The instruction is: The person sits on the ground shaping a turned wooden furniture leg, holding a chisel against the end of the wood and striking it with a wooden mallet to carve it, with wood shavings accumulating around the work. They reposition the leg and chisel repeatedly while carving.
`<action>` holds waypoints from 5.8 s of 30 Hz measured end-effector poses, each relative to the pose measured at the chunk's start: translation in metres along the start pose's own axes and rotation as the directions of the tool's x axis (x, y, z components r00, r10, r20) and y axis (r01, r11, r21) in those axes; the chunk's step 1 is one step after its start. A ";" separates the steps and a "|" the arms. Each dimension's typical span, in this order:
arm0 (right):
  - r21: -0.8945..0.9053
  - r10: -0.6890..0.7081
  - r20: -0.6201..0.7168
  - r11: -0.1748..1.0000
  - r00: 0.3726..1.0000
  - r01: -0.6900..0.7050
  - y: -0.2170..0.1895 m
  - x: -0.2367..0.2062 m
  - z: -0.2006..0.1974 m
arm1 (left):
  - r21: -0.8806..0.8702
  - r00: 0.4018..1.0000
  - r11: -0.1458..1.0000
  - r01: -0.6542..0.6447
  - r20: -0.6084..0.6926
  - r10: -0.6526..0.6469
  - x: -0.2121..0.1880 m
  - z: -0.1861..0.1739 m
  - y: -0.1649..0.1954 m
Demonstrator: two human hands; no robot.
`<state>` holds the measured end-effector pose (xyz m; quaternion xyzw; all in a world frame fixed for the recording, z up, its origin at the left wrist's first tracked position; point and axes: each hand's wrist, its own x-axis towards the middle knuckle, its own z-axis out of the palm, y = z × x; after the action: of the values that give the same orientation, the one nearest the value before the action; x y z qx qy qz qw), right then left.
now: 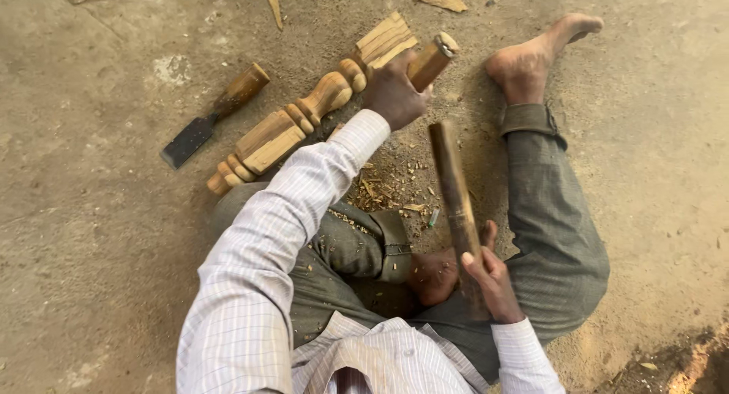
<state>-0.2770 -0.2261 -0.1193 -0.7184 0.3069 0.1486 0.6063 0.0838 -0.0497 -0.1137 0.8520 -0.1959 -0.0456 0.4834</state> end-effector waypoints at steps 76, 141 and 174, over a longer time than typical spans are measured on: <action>-0.518 -0.027 0.315 0.833 0.949 0.196 -0.234 0.047 -0.069 | -0.122 0.987 0.980 -0.157 0.019 0.161 -0.022 -0.016 -0.029; -0.319 -0.474 0.012 0.833 0.880 0.453 -0.217 -0.116 0.040 | -0.090 0.847 0.848 -0.522 -0.174 0.503 -0.130 -0.082 -0.012; 0.153 0.041 -0.153 0.988 0.987 -0.017 -0.028 -0.047 0.019 | -0.087 0.875 0.872 -0.482 -0.101 0.474 -0.063 -0.053 -0.008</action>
<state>-0.2926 -0.1936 -0.0744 -0.6753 0.3742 0.0770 0.6309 0.0430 0.0207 -0.0996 0.7504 -0.3792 0.0974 0.5325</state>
